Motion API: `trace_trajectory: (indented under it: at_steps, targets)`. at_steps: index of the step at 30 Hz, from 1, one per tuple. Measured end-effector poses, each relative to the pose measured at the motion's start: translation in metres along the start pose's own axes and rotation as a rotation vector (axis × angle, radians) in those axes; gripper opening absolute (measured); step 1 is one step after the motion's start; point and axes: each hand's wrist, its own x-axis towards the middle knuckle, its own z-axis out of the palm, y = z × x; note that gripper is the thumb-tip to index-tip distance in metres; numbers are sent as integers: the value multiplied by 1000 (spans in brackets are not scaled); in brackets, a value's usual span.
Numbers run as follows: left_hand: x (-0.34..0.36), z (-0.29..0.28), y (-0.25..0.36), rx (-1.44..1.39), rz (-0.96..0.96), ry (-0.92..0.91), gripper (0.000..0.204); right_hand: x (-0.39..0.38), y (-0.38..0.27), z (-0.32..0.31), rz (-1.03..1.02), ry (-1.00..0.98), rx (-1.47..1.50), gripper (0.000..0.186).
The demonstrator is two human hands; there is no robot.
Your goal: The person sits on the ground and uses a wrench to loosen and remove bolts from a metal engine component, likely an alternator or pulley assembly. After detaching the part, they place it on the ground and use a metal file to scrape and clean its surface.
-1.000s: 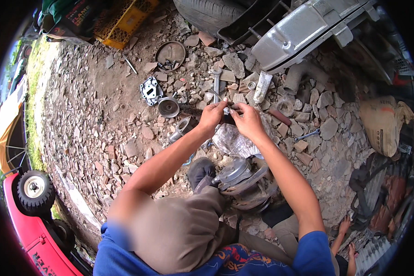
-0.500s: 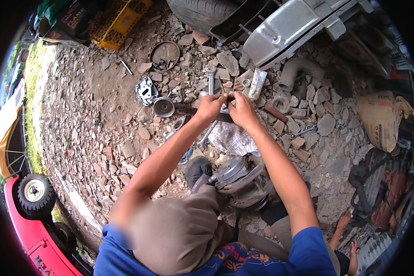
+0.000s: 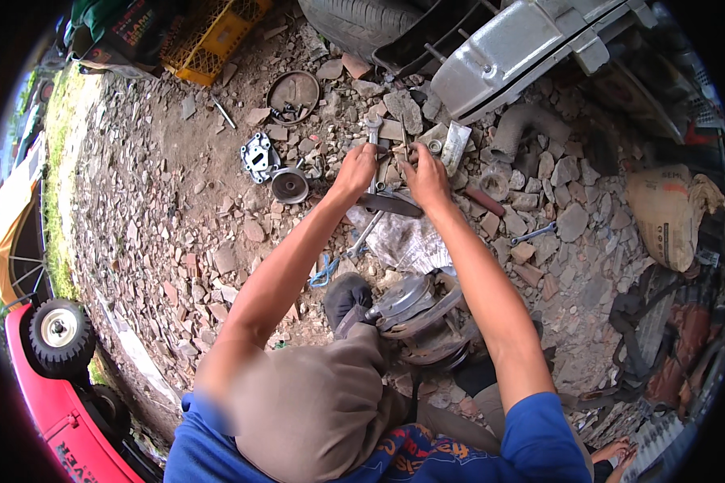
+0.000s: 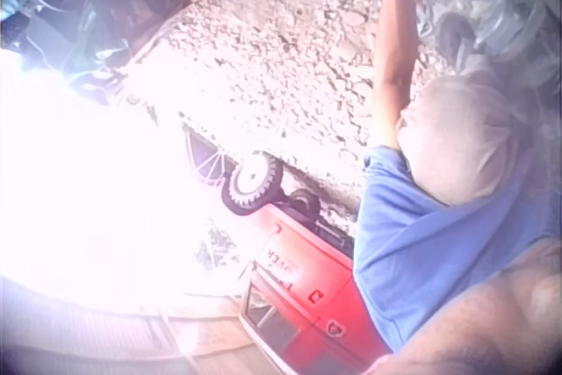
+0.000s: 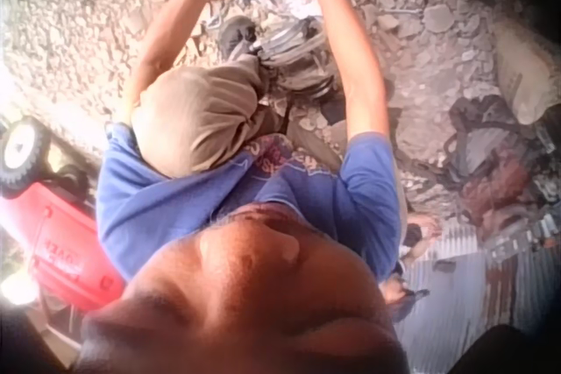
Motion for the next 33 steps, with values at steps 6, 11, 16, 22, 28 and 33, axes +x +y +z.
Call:
trace_trajectory:
  at_steps: [6, 11, 16, 22, 28, 33]
  targets:
    - [4, -9, -3, -50, 35, -107, 38, 4, -2, -3, 172, -155, -5, 55]
    - [11, -14, -12, 51, 73, -99, 32, 4, -1, -3, -41, -176, -26, 22]
    - [6, -9, -3, -53, 1, -318, 34, 4, 3, -6, -67, -187, -23, 26]
    - [1, -15, 7, -757, -228, -540, 67, 1, -18, -27, -7, -118, -141, 36]
    - [6, -15, 6, -514, -192, -320, 75, 5, 8, -66, 5, -135, -50, 36]
    - [-19, -20, 9, -240, 24, -169, 75, -17, 27, -118, 192, -86, 61, 30]
